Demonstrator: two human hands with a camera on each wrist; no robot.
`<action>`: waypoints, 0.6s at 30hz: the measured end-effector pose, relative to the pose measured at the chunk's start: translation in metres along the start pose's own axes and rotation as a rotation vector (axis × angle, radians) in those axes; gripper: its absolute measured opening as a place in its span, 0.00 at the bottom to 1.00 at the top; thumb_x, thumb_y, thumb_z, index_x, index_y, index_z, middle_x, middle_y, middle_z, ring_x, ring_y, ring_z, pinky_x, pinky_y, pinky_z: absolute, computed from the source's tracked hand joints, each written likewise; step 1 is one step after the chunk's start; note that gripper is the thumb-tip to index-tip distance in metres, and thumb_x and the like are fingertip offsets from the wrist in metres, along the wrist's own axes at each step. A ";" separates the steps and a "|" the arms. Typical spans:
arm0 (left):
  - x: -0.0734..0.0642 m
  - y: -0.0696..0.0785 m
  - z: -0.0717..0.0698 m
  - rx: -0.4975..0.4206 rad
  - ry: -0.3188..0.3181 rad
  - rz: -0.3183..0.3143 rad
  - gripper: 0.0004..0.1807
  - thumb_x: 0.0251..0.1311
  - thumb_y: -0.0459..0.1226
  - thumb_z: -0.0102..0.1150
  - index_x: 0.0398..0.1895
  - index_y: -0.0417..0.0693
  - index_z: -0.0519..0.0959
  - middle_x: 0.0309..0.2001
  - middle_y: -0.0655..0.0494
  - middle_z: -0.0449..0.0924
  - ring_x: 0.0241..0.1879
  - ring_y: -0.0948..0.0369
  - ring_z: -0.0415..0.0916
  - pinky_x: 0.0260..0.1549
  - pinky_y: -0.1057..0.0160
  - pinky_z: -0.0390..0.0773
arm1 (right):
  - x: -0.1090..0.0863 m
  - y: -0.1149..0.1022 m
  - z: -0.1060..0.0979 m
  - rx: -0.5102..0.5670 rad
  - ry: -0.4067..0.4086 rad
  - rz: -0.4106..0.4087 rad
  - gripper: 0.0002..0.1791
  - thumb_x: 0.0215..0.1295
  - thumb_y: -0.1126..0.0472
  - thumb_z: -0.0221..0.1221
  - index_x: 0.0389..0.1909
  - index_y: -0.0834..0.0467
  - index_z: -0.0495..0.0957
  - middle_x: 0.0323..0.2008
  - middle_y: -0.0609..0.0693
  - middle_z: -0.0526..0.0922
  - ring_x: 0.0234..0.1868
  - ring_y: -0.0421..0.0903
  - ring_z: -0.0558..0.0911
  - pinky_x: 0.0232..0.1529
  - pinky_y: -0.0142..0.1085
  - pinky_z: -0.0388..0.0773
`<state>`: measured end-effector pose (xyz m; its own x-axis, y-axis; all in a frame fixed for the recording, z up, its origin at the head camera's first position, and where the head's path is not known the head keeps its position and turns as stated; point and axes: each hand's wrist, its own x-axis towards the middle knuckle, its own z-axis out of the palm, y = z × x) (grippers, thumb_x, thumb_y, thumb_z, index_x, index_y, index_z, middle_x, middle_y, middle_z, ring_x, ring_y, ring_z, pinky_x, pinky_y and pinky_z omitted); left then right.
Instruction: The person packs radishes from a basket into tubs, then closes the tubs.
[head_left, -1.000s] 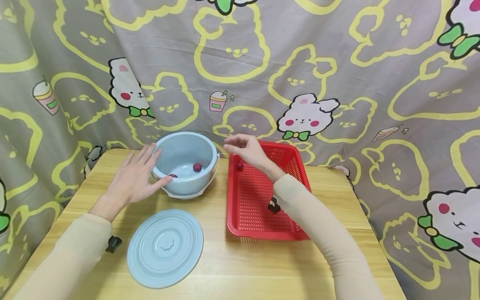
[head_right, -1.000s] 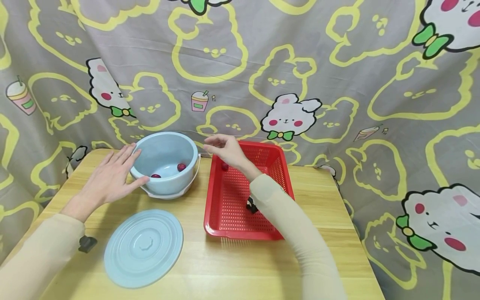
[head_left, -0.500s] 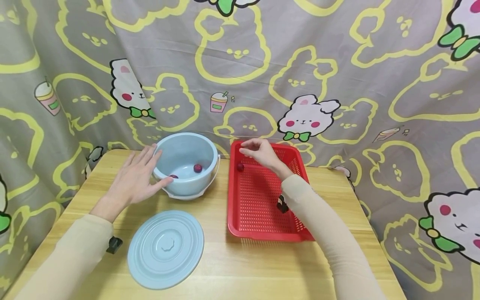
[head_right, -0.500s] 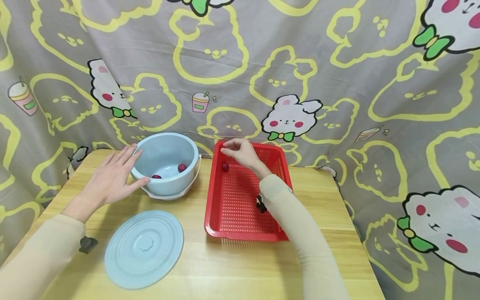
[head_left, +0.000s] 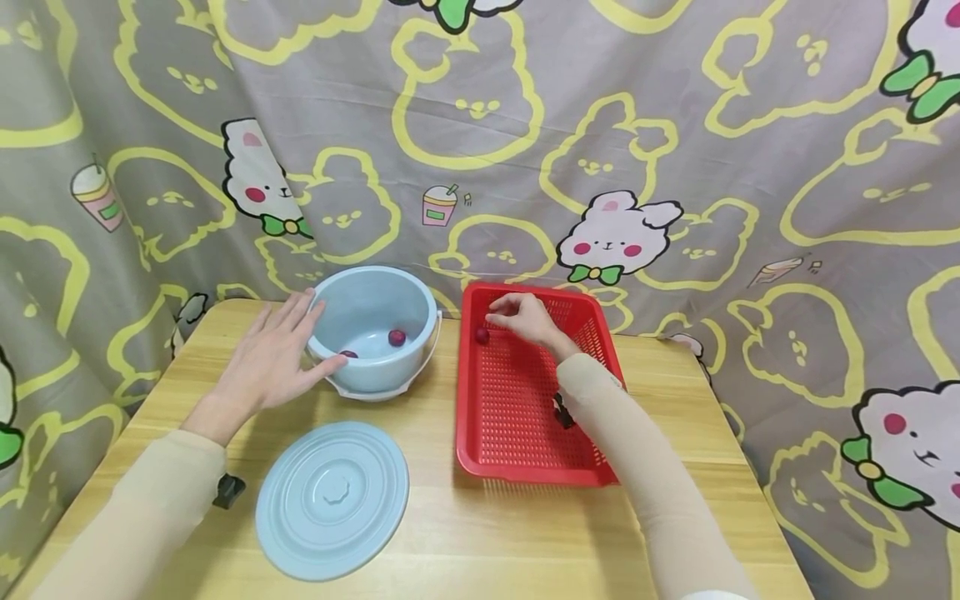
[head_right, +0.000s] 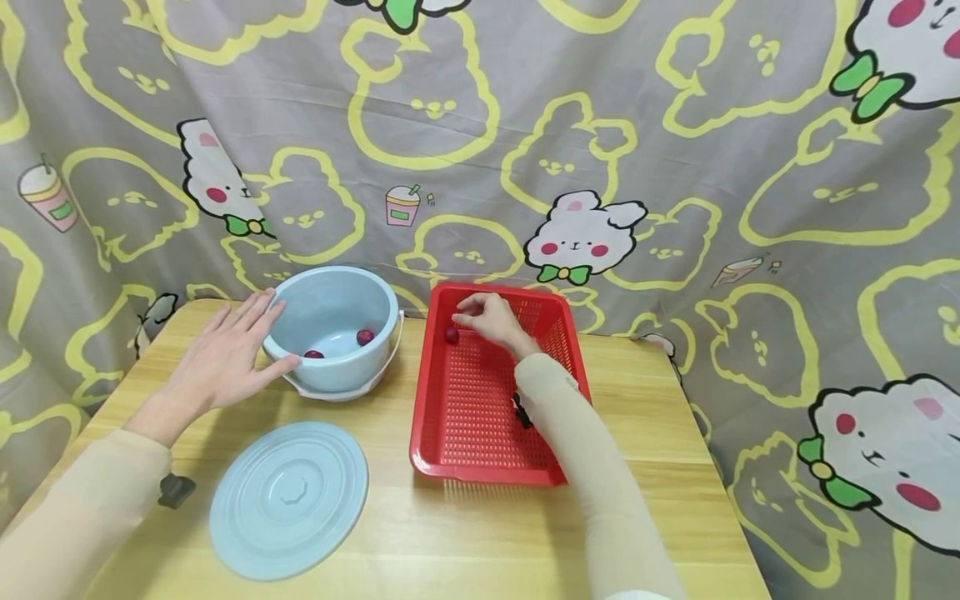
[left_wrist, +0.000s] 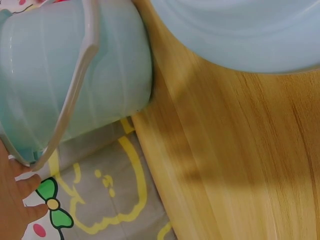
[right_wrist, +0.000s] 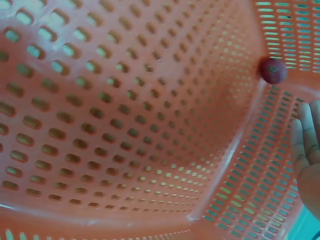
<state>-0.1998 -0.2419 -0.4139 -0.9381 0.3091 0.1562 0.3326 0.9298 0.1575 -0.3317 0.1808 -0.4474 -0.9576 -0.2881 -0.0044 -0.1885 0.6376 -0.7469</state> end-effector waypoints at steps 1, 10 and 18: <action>0.000 0.000 0.000 0.001 -0.001 0.000 0.56 0.69 0.70 0.49 0.85 0.39 0.52 0.87 0.39 0.44 0.85 0.37 0.47 0.81 0.30 0.48 | 0.001 0.001 0.001 -0.013 -0.005 0.008 0.17 0.68 0.53 0.70 0.53 0.57 0.88 0.48 0.56 0.91 0.46 0.49 0.85 0.44 0.34 0.80; 0.001 0.000 0.000 0.000 -0.006 0.000 0.56 0.69 0.70 0.49 0.85 0.39 0.52 0.87 0.39 0.43 0.85 0.37 0.47 0.81 0.30 0.48 | 0.005 0.011 0.016 -0.061 -0.048 0.059 0.17 0.66 0.53 0.72 0.51 0.57 0.88 0.46 0.55 0.90 0.44 0.50 0.83 0.44 0.35 0.79; 0.000 -0.001 0.000 0.001 -0.004 0.000 0.56 0.69 0.70 0.49 0.85 0.39 0.51 0.87 0.38 0.44 0.85 0.37 0.46 0.82 0.31 0.48 | 0.007 0.017 0.023 -0.074 -0.073 0.075 0.17 0.66 0.53 0.72 0.52 0.57 0.88 0.44 0.55 0.90 0.43 0.50 0.82 0.42 0.35 0.80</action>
<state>-0.2004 -0.2424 -0.4142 -0.9386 0.3097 0.1518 0.3322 0.9302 0.1563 -0.3364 0.1726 -0.4753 -0.9516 -0.2873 -0.1088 -0.1351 0.7094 -0.6917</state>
